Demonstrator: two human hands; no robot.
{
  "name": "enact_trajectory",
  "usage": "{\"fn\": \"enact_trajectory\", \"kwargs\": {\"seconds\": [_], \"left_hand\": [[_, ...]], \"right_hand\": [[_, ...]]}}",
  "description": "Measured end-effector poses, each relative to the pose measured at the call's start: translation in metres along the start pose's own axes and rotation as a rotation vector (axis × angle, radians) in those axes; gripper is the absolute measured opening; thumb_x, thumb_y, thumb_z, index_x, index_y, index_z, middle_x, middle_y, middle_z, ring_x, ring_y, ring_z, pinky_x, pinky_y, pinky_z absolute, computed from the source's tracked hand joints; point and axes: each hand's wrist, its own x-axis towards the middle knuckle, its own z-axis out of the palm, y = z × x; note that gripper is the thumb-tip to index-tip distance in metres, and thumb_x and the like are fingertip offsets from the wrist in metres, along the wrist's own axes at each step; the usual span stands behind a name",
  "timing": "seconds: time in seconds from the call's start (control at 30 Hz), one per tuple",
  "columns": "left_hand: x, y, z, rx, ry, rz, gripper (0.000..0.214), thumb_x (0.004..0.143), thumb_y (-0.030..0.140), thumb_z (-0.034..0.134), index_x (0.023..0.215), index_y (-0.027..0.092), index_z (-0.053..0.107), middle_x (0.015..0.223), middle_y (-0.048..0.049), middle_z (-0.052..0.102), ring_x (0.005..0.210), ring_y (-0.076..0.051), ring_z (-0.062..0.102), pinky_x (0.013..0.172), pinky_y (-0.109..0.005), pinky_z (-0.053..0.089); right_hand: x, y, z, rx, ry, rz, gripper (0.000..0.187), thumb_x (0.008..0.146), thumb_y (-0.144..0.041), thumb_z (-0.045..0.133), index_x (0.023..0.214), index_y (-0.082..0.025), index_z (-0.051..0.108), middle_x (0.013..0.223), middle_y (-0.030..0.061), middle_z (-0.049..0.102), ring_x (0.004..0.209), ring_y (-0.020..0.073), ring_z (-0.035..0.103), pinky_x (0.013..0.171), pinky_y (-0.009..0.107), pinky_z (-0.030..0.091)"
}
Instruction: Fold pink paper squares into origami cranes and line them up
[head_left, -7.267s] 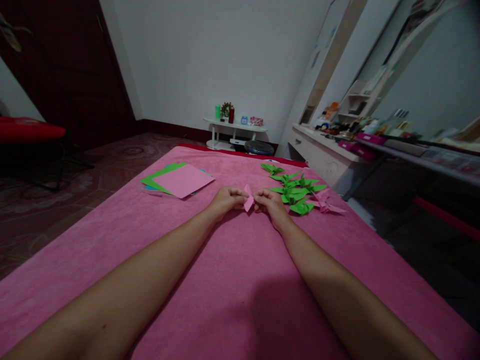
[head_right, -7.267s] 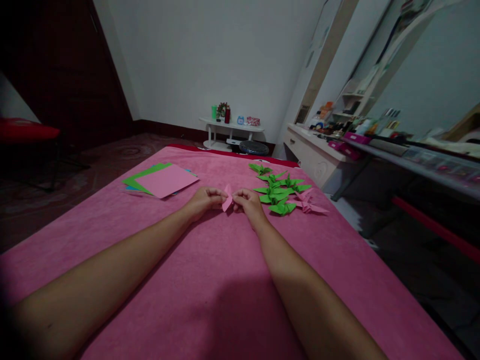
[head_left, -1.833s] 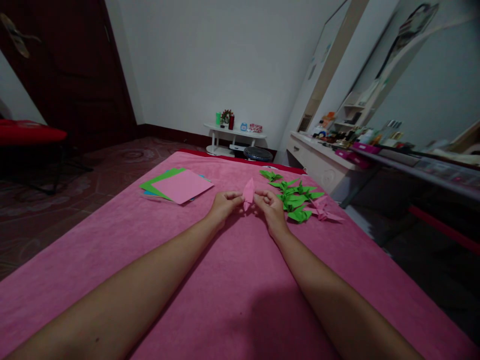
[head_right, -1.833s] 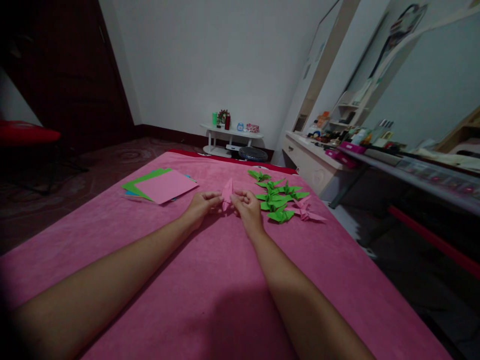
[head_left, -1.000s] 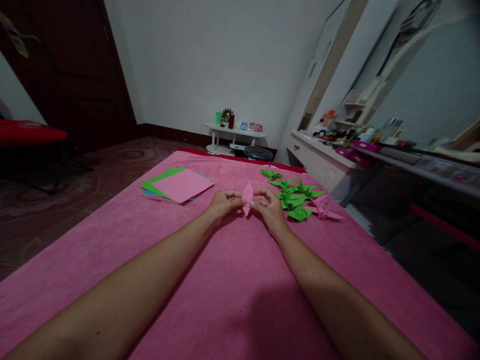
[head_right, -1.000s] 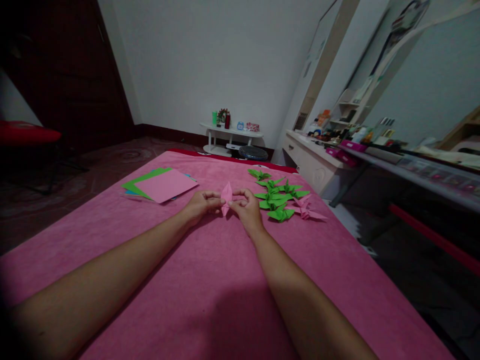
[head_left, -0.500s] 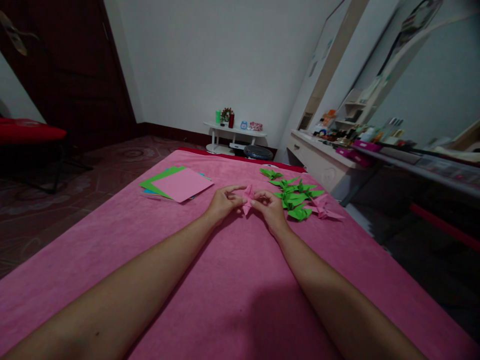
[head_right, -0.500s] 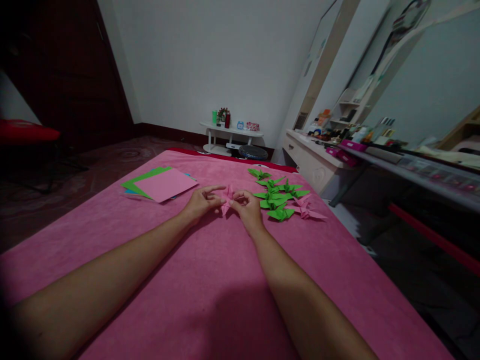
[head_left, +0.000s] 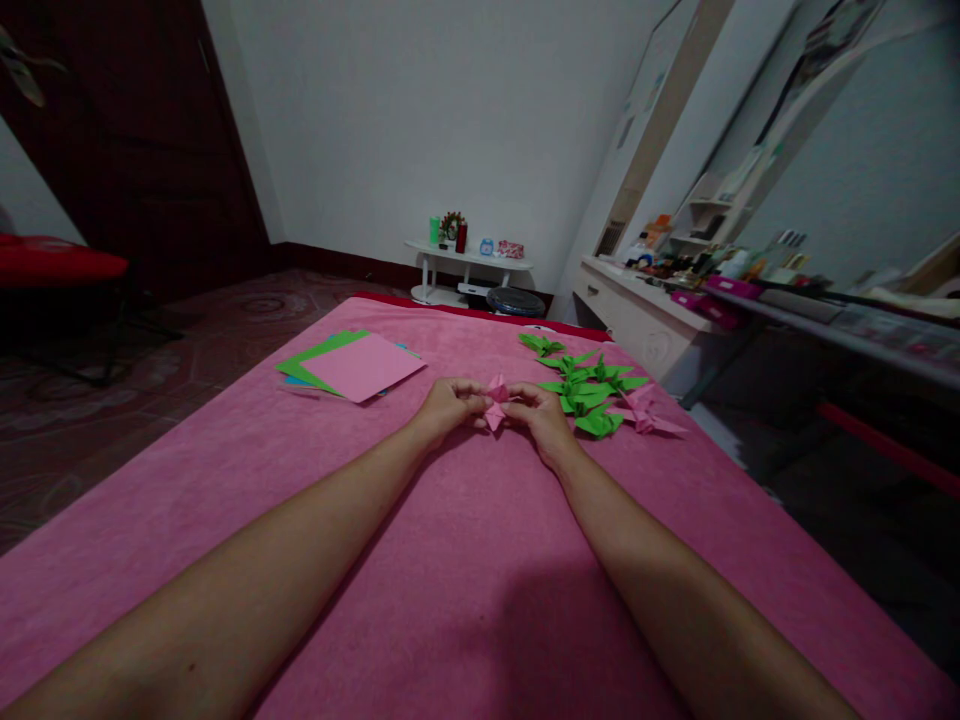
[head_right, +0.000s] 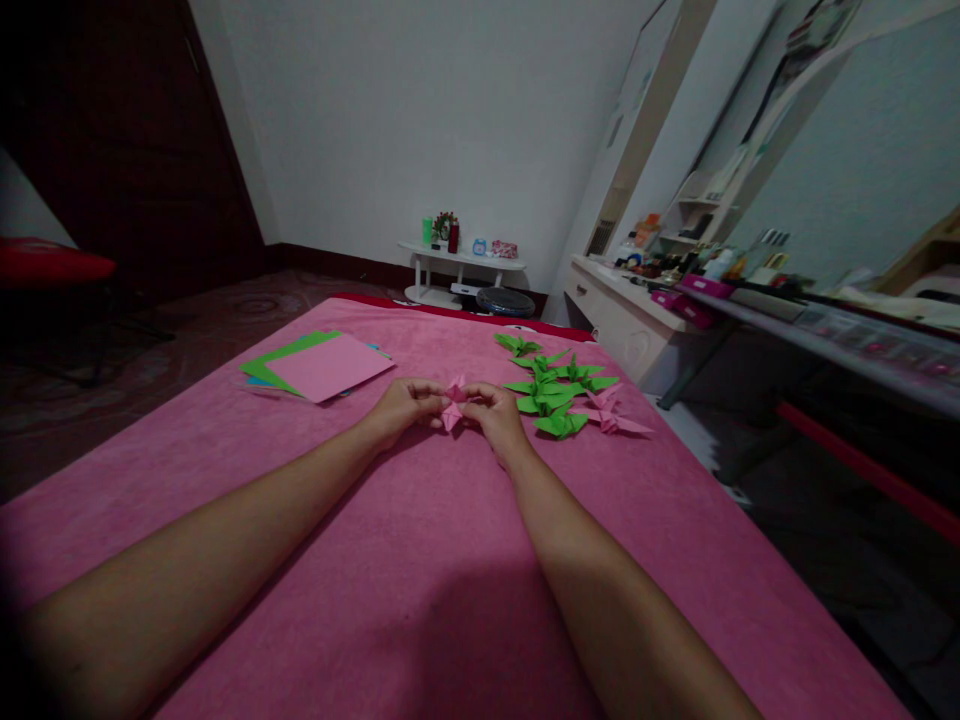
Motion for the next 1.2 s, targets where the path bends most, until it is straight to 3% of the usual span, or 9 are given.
{"fn": "enact_trajectory", "kwargs": {"seconds": [0.3,0.77,1.0,1.2], "left_hand": [[0.0021,-0.0013,-0.0015,-0.156,-0.034,-0.077,0.021,0.058,0.010,0.071,0.078,0.006,0.065,0.074,-0.0095,0.068,0.064,-0.015,0.065,0.067,-0.029,0.055],[0.0014,-0.0001,-0.0007,-0.154,0.008,-0.113,0.014,0.062,0.003,0.063,0.075,0.007,0.063,0.068,-0.0067,0.065,0.063,-0.014,0.065,0.066,-0.027,0.055],[0.0015,-0.0012,-0.0022,-0.128,-0.026,-0.096,0.017,0.065,0.018,0.069,0.075,0.006,0.064,0.071,-0.0076,0.065,0.064,-0.012,0.064,0.068,-0.027,0.055],[0.0010,-0.0049,-0.0011,-0.050,-0.017,-0.049,0.031,0.055,0.024,0.079,0.077,0.008,0.064,0.069,-0.0055,0.065,0.060,-0.012,0.062,0.066,-0.029,0.053]], "right_hand": [[0.0020,0.0023,-0.0011,0.000,0.008,-0.004,0.017,0.056,-0.016,0.061,0.072,-0.018,0.069,0.061,-0.0016,0.063,0.055,0.0127,0.057,0.054,0.025,0.046],[0.0028,0.0028,-0.0048,-0.237,-0.001,-0.184,0.019,0.061,-0.015,0.055,0.069,-0.019,0.071,0.063,-0.0018,0.064,0.060,0.0137,0.054,0.060,0.025,0.041],[0.0021,0.0008,-0.0027,-0.272,-0.010,-0.220,0.020,0.060,-0.013,0.053,0.067,-0.020,0.071,0.064,-0.0016,0.064,0.062,0.0145,0.055,0.062,0.026,0.042],[0.0016,0.0016,-0.0030,-0.353,0.008,-0.270,0.015,0.062,-0.014,0.055,0.066,-0.019,0.069,0.063,-0.0014,0.061,0.059,0.0131,0.051,0.058,0.025,0.040]]}}
